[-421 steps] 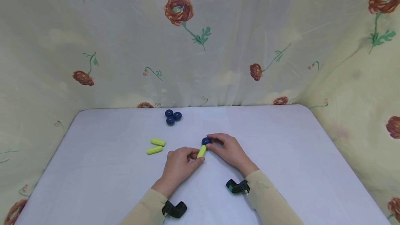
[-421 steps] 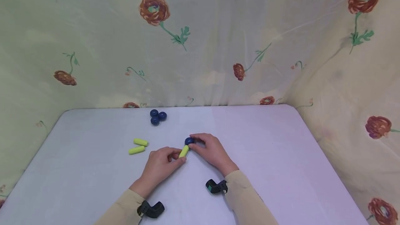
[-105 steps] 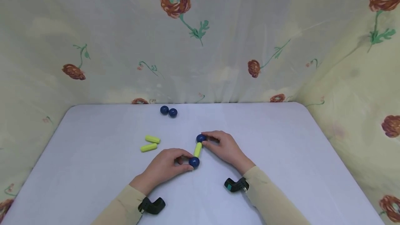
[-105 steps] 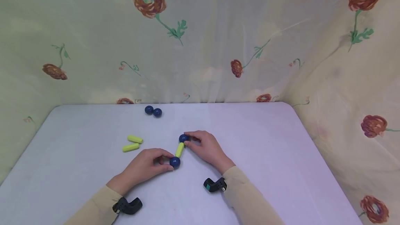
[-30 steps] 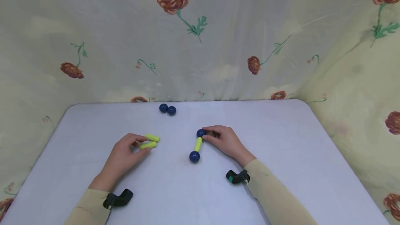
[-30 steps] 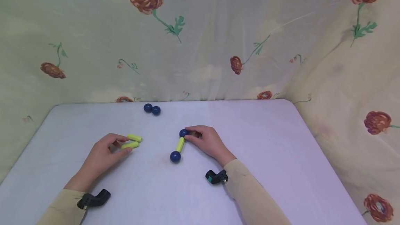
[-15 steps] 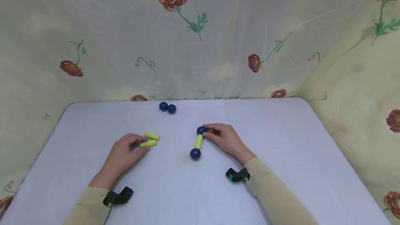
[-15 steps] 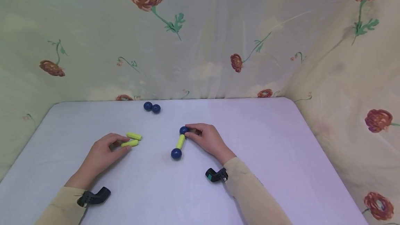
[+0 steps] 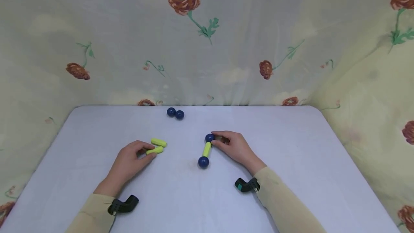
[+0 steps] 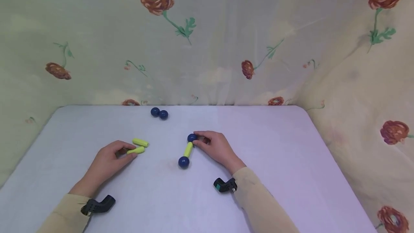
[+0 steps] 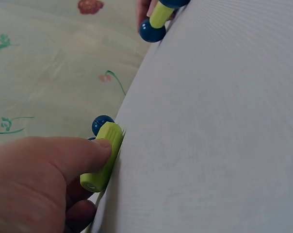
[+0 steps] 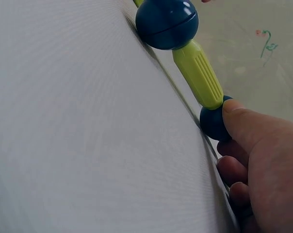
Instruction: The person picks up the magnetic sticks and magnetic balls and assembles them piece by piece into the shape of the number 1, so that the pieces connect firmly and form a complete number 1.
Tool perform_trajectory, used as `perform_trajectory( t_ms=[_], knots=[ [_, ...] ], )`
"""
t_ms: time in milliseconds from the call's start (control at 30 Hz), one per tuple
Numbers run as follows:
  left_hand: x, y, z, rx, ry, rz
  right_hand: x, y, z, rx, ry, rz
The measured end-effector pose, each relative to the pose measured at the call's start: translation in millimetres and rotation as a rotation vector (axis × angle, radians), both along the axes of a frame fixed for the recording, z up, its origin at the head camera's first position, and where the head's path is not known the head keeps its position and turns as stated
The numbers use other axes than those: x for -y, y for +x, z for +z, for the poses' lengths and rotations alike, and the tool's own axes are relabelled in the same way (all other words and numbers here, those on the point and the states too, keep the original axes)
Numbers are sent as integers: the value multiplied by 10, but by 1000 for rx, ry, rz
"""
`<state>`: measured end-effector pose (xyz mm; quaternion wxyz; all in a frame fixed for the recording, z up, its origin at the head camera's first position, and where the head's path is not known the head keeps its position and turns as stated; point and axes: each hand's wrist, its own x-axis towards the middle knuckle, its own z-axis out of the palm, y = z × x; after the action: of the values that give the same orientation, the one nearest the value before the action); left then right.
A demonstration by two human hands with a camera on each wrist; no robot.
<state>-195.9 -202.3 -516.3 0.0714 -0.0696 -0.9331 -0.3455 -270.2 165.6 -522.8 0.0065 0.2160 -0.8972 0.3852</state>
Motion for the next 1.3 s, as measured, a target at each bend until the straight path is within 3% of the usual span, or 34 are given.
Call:
perform_trajectory(
  t_ms=[733, 1033, 1300],
  knots=[
    [-57, 28, 71, 23, -82, 7, -3, 7, 30, 3, -15, 9],
    [-246, 123, 55, -11, 41, 6, -4, 25, 38, 4, -15, -2],
    [-540, 230, 55, -11, 75, -13, 0, 24, 47, 11, -19, 0]
  ],
)
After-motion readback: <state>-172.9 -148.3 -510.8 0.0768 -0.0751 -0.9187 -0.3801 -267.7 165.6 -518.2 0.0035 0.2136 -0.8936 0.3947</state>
